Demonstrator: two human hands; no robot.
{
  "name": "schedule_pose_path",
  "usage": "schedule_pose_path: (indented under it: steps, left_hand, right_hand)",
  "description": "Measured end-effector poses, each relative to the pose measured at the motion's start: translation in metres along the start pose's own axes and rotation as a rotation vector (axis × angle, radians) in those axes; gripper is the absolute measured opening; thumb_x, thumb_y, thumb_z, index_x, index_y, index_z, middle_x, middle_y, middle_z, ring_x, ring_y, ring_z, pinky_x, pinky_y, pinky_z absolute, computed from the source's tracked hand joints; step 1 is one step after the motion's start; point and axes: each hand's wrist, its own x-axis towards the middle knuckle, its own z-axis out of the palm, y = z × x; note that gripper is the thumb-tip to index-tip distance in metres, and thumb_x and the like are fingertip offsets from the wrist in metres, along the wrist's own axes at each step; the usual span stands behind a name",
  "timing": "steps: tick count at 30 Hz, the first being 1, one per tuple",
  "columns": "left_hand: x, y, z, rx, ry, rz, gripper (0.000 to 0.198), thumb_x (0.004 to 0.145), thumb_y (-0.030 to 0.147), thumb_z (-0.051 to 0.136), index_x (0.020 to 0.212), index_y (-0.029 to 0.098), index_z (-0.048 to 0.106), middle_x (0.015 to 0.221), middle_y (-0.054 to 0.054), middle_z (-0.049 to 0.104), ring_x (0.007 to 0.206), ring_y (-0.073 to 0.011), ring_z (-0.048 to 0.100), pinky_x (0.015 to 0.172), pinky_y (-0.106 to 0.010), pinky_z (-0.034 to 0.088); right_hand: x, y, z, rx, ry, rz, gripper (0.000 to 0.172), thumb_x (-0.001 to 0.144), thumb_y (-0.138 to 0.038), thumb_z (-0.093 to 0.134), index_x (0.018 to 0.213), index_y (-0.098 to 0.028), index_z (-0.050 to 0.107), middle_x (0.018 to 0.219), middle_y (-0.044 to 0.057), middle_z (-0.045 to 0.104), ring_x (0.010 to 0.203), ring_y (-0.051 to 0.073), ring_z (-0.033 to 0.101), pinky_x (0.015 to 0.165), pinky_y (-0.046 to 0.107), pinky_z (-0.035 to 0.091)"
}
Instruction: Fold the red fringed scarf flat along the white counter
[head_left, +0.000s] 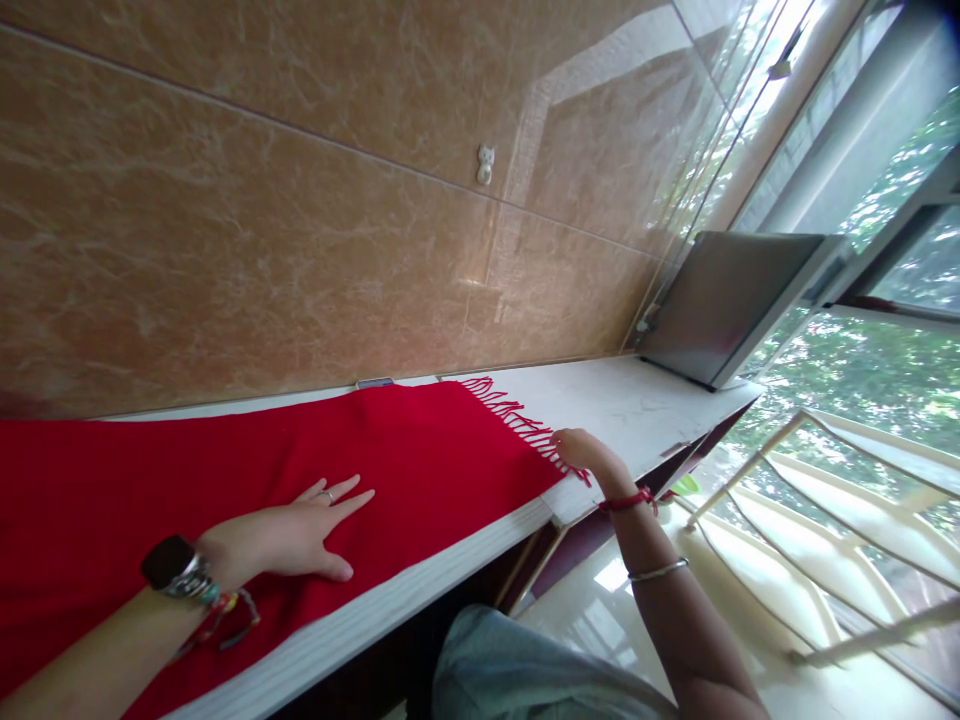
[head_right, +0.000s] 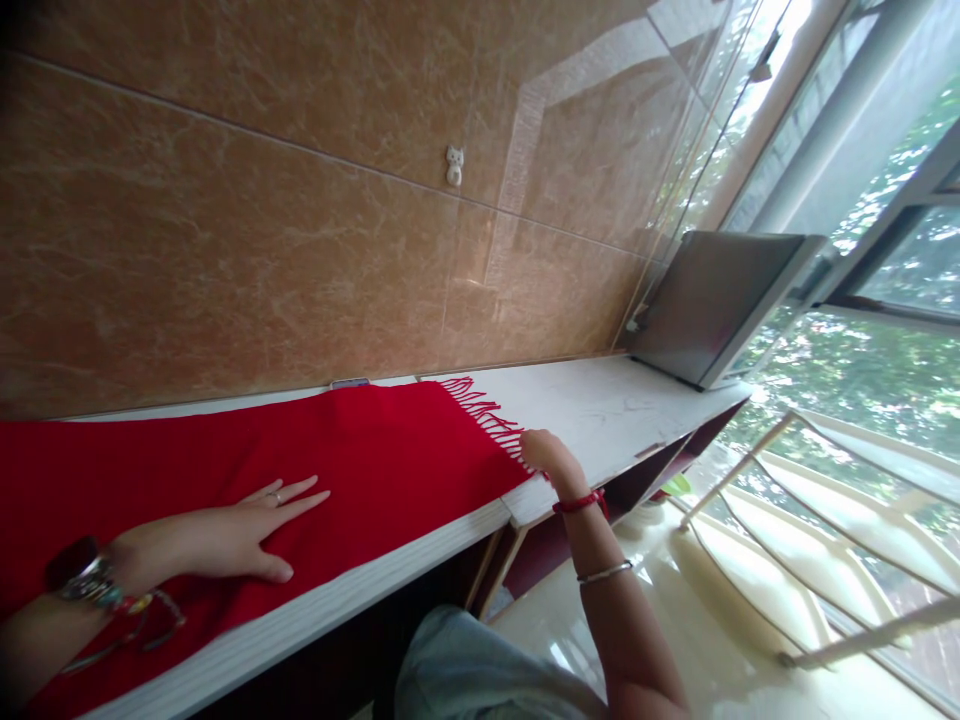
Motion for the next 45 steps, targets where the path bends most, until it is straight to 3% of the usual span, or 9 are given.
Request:
schedule_pose_path:
  steps: [7,14,20,24,28,30,33,39,45]
  left_hand:
    - [0.002,0.0,-0.001,-0.013,0.013,0.004,0.086,0.061,0.034,0.06,0.136,0.027,0.02,0.145,-0.003,0.009,0.131,-0.0313,0.004,0.105,-0.044,0.019]
    - [0.001,0.002,-0.001,0.002,0.005,-0.001,0.085,0.062,0.034,0.06,0.136,0.026,0.019,0.145,-0.003,0.007,0.131,-0.0298,0.002,0.106,-0.041,0.018]
    - [0.001,0.001,-0.001,0.002,-0.007,-0.005,0.085,0.063,0.033,0.059,0.137,0.025,0.018,0.145,-0.004,0.006,0.131,-0.0304,0.003,0.105,-0.042,0.018]
    - [0.0,0.001,0.0,0.02,0.011,-0.001,0.083,0.064,0.033,0.058,0.137,0.025,0.019,0.145,-0.005,0.007,0.131,-0.0301,0.005,0.105,-0.043,0.02]
    - [-0.012,0.012,0.007,0.161,0.137,-0.062,0.069,0.071,0.032,0.055,0.135,0.025,0.029,0.143,-0.01,0.021,0.129,-0.0324,0.02,0.098,-0.048,0.031]
    - [-0.021,0.018,0.014,0.243,0.216,-0.07,0.061,0.074,0.026,0.052,0.132,0.024,0.035,0.139,-0.014,0.031,0.125,-0.0332,0.031,0.093,-0.048,0.036]
    - [-0.032,0.022,0.024,0.248,0.263,0.01,0.056,0.076,0.022,0.051,0.13,0.025,0.039,0.135,-0.015,0.038,0.121,-0.0309,0.039,0.094,-0.045,0.037]
    - [-0.048,0.015,0.035,0.172,0.174,0.032,0.062,0.073,0.021,0.053,0.132,0.028,0.034,0.139,-0.013,0.033,0.125,-0.0288,0.033,0.098,-0.04,0.034]
    - [-0.055,-0.004,0.051,0.174,0.244,0.08,0.065,0.073,0.016,0.049,0.133,0.033,0.03,0.137,-0.01,0.035,0.123,-0.0287,0.036,0.097,-0.042,0.036]
  right_hand:
    - [0.001,0.008,-0.007,-0.055,0.098,0.136,0.041,0.077,-0.006,0.034,0.11,-0.014,0.057,0.096,0.012,0.067,0.089,0.018,0.062,0.069,0.022,0.043]
    - [0.004,-0.003,0.002,-0.037,0.051,0.099,0.028,0.079,-0.011,0.039,0.084,-0.015,0.066,0.085,0.01,0.068,0.076,0.017,0.063,0.064,0.022,0.043]
    - [-0.004,-0.001,-0.002,-0.024,0.158,0.099,0.032,0.079,-0.007,0.035,0.094,-0.01,0.063,0.093,0.016,0.065,0.087,0.019,0.06,0.072,0.026,0.043]
    - [-0.014,-0.036,-0.018,0.052,0.19,-0.111,0.032,0.084,-0.014,0.035,0.104,-0.015,0.059,0.102,0.01,0.063,0.092,0.016,0.057,0.079,0.025,0.042]
    - [-0.028,-0.086,-0.022,0.25,0.0,-0.709,0.03,0.082,-0.024,0.048,0.109,-0.02,0.058,0.109,0.005,0.06,0.098,0.015,0.055,0.086,0.025,0.041]
    - [-0.034,-0.103,-0.02,0.258,-0.092,-0.858,0.035,0.079,-0.026,0.054,0.112,-0.018,0.056,0.114,0.007,0.058,0.104,0.017,0.052,0.091,0.028,0.039]
    - [-0.04,-0.115,-0.02,0.19,-0.141,-0.862,0.04,0.076,-0.025,0.057,0.115,-0.014,0.055,0.12,0.01,0.053,0.111,0.019,0.047,0.096,0.031,0.034]
    - [-0.051,-0.122,-0.023,0.165,-0.233,-0.851,0.056,0.07,-0.029,0.063,0.122,-0.014,0.049,0.129,0.012,0.045,0.12,0.022,0.038,0.101,0.034,0.03]
    - [-0.056,-0.141,-0.022,0.218,-0.222,-0.966,0.055,0.069,-0.022,0.063,0.122,-0.017,0.049,0.129,0.009,0.046,0.12,0.019,0.037,0.101,0.031,0.03]
